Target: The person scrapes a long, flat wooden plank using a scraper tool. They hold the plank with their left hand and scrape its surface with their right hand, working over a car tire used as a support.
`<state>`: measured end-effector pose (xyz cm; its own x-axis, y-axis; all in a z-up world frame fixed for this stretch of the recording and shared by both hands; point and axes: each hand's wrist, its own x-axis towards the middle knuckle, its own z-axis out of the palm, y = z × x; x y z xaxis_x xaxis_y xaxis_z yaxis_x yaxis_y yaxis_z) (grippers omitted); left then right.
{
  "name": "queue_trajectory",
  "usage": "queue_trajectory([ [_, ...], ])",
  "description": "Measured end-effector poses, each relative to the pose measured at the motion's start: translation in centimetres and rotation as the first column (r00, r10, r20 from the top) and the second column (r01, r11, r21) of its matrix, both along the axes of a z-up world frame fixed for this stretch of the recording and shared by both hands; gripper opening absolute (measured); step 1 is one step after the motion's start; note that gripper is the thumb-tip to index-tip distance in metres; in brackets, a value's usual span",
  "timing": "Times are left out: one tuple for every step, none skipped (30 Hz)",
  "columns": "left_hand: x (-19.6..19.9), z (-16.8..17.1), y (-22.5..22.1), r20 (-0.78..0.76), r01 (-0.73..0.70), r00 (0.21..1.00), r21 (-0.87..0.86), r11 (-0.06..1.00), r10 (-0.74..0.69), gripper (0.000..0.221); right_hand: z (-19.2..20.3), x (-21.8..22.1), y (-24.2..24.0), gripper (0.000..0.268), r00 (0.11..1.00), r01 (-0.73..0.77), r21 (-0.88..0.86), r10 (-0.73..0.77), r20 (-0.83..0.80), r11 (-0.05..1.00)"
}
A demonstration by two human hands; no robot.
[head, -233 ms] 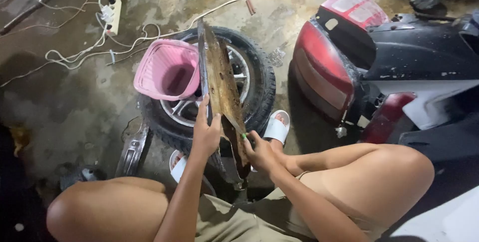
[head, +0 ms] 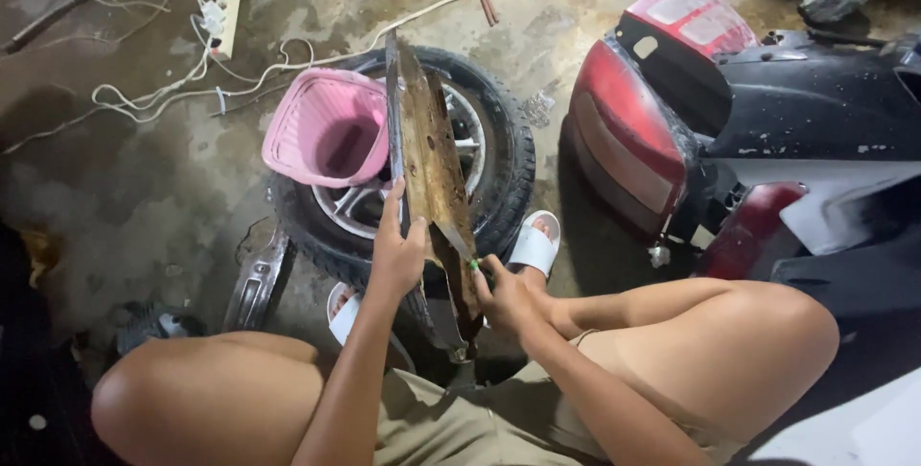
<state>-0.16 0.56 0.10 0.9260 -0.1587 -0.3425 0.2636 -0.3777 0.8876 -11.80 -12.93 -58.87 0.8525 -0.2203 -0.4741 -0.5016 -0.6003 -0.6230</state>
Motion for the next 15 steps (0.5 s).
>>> queue_trajectory([
  [-0.1,-0.1,0.0,0.002,-0.004,1.000,0.002,1.000,0.004,0.066,5.4,0.3,-0.2,0.031,1.000,0.010,0.024,-0.010,0.017,1.000],
  [0.2,-0.1,-0.3,0.011,-0.001,1.000,0.000,1.000,0.001,0.067,10.7,2.1,-0.7,0.031,0.999,0.026,0.044,-0.028,0.040,0.999],
  [0.3,-0.2,-0.4,0.013,0.005,1.000,-0.003,1.000,-0.005,0.067,20.6,2.6,0.7,0.031,0.999,0.032,0.041,-0.034,0.042,0.999],
  [0.3,-0.3,-0.4,0.012,0.009,1.000,0.010,1.000,-0.009,0.067,30.6,3.5,1.0,0.030,0.996,0.048,0.074,-0.053,0.075,0.996],
  [0.3,-0.4,-0.3,0.011,0.014,1.000,0.023,1.000,-0.014,0.066,41.2,4.5,-0.2,0.029,0.992,0.062,0.107,-0.074,0.107,0.992],
  [0.3,-0.6,-0.2,0.009,0.009,1.000,0.023,1.000,-0.009,0.066,41.2,4.2,0.0,0.029,0.992,0.057,0.107,-0.069,0.105,0.993],
  [0.3,-0.7,-0.1,0.012,0.005,1.000,0.010,1.000,-0.005,0.067,41.1,3.9,0.1,0.029,0.992,0.058,0.104,-0.069,0.105,0.993],
  [0.3,-0.8,0.1,0.016,0.000,1.000,-0.002,1.000,0.000,0.068,41.1,3.6,0.4,0.030,0.992,0.057,0.103,-0.068,0.106,0.993],
  [0.4,-0.7,0.3,0.016,-0.006,1.000,-0.001,1.000,0.006,0.068,40.6,3.7,0.5,0.030,0.992,0.051,0.104,-0.062,0.106,0.993],
  [0.4,-0.6,0.3,0.020,0.000,1.000,0.005,1.000,0.000,0.068,40.2,3.7,0.5,0.029,0.992,0.051,0.107,-0.063,0.112,0.993],
  [0.3,-0.5,0.3,0.025,0.006,1.000,0.010,1.000,-0.006,0.069,39.9,3.6,0.5,0.029,0.991,0.051,0.110,-0.064,0.117,0.993],
  [0.3,-0.7,0.2,0.028,0.011,1.000,0.008,1.000,-0.011,0.069,39.6,3.9,0.3,0.029,0.990,0.055,0.108,-0.068,0.120,0.993],
  [0.4,-1.0,0.1,0.020,0.011,1.000,0.027,1.000,-0.012,0.069,39.3,4.1,0.1,0.029,0.988,0.064,0.112,-0.079,0.134,0.992],
  [0.4,-1.2,0.1,0.014,0.008,1.000,0.045,0.999,-0.009,0.070,39.1,4.4,-0.1,0.029,0.985,0.068,0.115,-0.085,0.150,0.991],
  [0.6,-1.2,0.0,0.019,0.008,1.000,0.041,0.999,-0.009,0.070,40.1,4.8,0.0,0.029,0.984,0.068,0.111,-0.085,0.155,0.991],
])
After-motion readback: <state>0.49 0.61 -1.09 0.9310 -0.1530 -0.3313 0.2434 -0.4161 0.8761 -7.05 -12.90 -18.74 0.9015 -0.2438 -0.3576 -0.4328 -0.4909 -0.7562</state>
